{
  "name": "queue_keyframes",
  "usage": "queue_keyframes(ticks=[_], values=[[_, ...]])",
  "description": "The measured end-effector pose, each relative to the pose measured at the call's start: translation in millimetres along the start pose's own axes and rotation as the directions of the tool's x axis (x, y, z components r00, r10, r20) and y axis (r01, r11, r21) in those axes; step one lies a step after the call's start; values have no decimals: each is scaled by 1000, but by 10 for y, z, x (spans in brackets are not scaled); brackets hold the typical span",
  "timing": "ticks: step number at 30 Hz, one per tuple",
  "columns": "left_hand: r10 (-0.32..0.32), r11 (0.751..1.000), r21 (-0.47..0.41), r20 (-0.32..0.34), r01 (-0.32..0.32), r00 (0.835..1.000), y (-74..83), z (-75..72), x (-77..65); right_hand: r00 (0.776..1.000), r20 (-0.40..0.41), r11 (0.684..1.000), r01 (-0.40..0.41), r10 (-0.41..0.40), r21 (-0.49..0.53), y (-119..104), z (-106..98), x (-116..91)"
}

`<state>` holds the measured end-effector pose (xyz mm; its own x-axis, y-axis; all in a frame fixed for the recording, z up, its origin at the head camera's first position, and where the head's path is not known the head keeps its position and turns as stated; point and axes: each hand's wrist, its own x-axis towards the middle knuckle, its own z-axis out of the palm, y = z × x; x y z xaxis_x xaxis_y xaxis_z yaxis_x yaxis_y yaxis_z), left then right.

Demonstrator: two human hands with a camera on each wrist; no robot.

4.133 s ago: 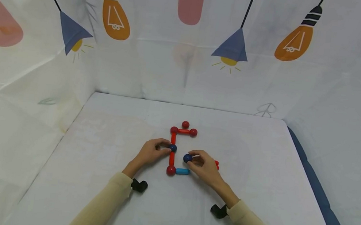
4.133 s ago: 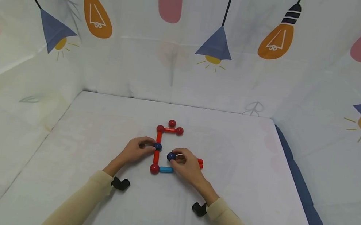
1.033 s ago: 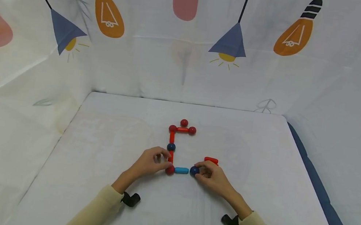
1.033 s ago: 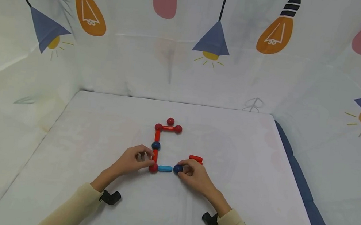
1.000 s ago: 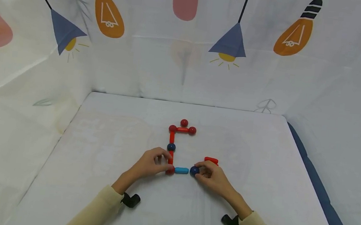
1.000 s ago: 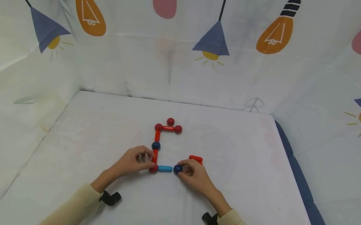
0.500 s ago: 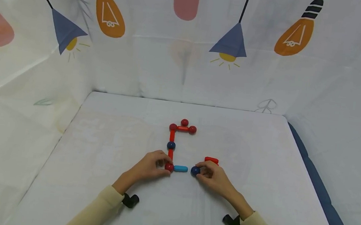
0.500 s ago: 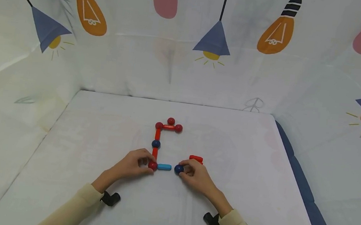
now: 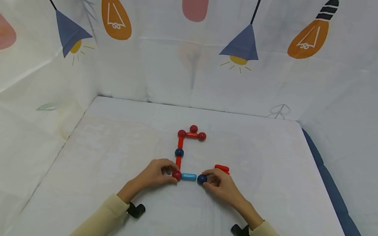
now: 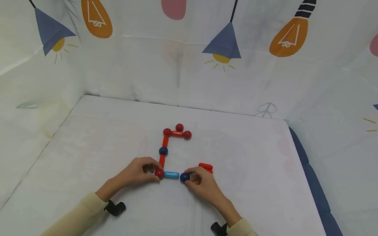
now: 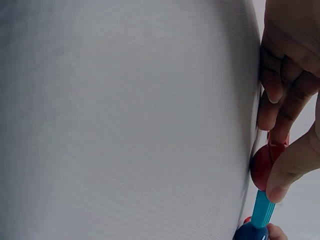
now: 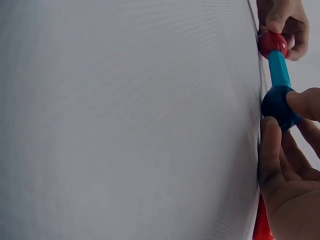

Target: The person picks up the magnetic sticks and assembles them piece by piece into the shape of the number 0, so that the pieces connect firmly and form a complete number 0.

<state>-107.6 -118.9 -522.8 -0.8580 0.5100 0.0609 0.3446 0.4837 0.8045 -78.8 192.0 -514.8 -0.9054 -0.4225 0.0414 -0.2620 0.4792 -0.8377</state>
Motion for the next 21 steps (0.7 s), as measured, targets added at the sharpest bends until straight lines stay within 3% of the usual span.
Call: queue_keyframes(ticks=[6, 11, 16, 21], values=[[7, 1000, -20, 11, -7, 1000, 14, -12, 5, 1000, 5, 1000, -17, 17, -8, 1, 19, 17], [-3, 1000, -21, 26, 4, 1000, 9, -7, 15, 999, -17, 999, 28, -29, -43, -25, -30, 21], [-27, 999, -32, 38, 28, 999, -12, 1, 22, 990, -103, 989, 81, -95, -127, -38, -200, 71], [-47, 998, -43, 44, 49, 998, -42, 0, 27, 986, -139, 970, 55, -90, -236, -9, -413, 166]])
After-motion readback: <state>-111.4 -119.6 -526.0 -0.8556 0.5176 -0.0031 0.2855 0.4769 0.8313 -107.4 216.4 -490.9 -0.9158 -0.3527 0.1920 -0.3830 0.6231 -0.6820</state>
